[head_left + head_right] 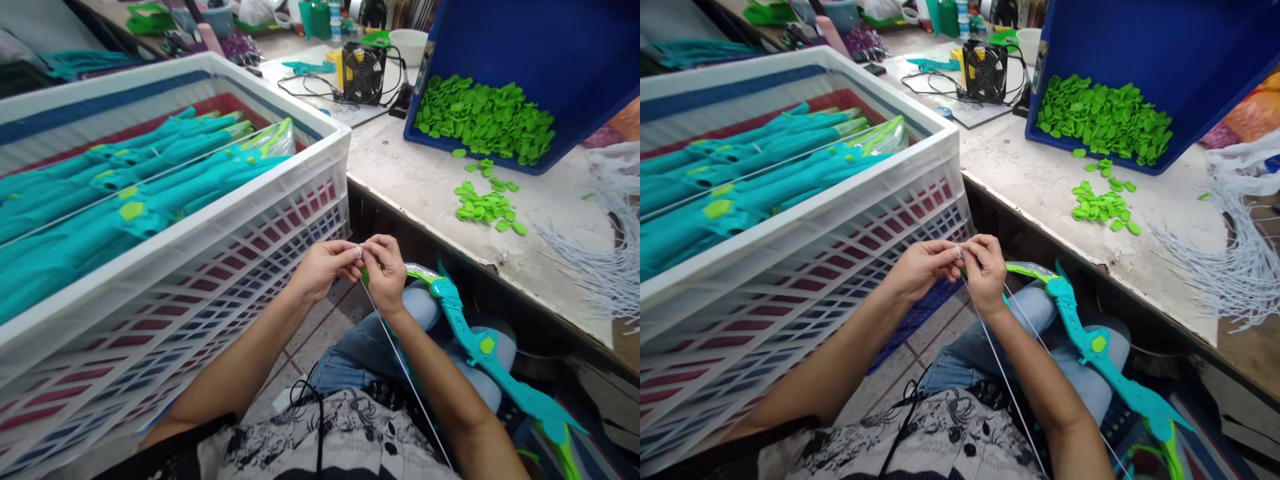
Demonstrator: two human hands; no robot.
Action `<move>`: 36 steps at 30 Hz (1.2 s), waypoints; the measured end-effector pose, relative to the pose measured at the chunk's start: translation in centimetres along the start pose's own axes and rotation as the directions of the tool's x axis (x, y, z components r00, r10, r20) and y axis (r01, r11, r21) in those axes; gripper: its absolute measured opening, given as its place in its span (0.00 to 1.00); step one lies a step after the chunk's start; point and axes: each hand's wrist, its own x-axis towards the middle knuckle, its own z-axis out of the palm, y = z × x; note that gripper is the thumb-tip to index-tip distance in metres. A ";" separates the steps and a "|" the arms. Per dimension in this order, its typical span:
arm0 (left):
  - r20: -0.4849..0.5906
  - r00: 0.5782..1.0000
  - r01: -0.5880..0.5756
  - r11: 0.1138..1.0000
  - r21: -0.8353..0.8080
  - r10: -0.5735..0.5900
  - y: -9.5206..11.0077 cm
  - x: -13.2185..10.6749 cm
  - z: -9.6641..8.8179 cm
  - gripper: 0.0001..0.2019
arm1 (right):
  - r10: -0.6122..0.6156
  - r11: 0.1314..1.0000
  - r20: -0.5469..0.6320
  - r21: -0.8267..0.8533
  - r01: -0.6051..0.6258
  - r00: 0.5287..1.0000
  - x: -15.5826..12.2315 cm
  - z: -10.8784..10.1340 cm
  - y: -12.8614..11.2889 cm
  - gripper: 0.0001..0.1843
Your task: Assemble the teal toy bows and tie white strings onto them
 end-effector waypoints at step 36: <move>0.106 0.988 -0.155 0.842 0.518 0.116 -1.1 -0.1 -2.0 0.09 | -0.142 0.939 0.361 -0.245 0.241 0.921 -0.7 -2.9 1.7 0.11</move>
